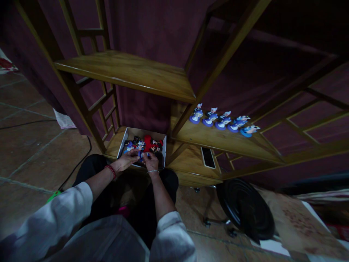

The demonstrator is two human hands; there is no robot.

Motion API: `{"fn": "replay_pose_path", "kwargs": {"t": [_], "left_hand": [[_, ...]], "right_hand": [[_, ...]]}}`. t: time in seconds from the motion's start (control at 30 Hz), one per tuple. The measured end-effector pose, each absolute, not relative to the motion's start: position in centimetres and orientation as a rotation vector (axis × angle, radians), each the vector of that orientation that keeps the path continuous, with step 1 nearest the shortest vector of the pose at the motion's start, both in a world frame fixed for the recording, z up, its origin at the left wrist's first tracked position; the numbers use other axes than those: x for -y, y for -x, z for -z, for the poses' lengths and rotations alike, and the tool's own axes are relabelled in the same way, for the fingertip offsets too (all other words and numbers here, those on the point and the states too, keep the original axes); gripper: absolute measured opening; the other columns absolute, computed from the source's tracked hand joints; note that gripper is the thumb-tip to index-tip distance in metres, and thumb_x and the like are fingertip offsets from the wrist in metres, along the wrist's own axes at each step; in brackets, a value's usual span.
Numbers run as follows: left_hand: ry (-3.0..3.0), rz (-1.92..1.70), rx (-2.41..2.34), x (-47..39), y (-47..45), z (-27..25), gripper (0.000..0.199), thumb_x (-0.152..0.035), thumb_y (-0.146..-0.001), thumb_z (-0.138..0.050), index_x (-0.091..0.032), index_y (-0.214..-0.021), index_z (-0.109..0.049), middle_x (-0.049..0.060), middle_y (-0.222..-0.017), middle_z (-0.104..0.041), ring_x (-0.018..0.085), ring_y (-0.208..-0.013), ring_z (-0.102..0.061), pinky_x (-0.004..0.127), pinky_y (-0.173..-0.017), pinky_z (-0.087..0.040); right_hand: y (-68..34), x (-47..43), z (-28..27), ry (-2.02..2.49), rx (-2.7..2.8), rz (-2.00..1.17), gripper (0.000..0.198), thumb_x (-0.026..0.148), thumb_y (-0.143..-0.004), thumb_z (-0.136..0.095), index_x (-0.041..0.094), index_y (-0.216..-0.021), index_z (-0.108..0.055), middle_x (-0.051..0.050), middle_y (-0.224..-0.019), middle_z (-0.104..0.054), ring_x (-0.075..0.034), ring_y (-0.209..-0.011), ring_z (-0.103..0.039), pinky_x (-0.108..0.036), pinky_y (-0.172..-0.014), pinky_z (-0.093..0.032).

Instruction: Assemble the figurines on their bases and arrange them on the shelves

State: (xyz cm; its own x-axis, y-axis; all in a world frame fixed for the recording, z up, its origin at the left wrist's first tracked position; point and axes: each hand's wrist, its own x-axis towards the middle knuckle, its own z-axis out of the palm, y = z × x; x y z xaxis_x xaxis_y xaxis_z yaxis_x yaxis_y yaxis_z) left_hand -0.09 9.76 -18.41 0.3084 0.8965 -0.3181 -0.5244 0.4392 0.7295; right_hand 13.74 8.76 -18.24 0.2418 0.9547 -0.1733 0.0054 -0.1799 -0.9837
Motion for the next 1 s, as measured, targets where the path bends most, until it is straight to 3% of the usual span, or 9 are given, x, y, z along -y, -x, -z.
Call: {"fn": "replay_pose_path", "kwargs": {"t": [0.73, 1.0], "left_hand": [[-0.480, -0.984, -0.768, -9.88, 0.14, 18.34, 0.019, 0.001, -0.068, -0.064, -0.012, -0.081, -0.061, 0.003, -0.081, -0.064, 0.015, -0.079, -0.064, 0.038, -0.089, -0.047], [-0.458, -0.946, -0.761, -9.91, 0.25, 18.18, 0.008, -0.006, -0.073, -0.064, -0.010, -0.078, -0.060, 0.004, -0.078, -0.065, 0.015, -0.079, -0.064, 0.039, -0.087, -0.049]], "right_hand": [[-14.14, -8.75, 18.89, 1.336, 1.001, -1.128, 0.042, 0.040, -0.058, -0.070, 0.019, -0.094, -0.065, 0.003, -0.066, -0.063, -0.010, -0.051, -0.055, -0.022, -0.049, -0.045], [-14.28, -8.73, 19.03, 1.330, 1.043, -1.127, 0.042, 0.038, -0.061, -0.068, 0.019, -0.097, -0.064, 0.002, -0.070, -0.063, -0.012, -0.055, -0.057, -0.022, -0.052, -0.046]]}}
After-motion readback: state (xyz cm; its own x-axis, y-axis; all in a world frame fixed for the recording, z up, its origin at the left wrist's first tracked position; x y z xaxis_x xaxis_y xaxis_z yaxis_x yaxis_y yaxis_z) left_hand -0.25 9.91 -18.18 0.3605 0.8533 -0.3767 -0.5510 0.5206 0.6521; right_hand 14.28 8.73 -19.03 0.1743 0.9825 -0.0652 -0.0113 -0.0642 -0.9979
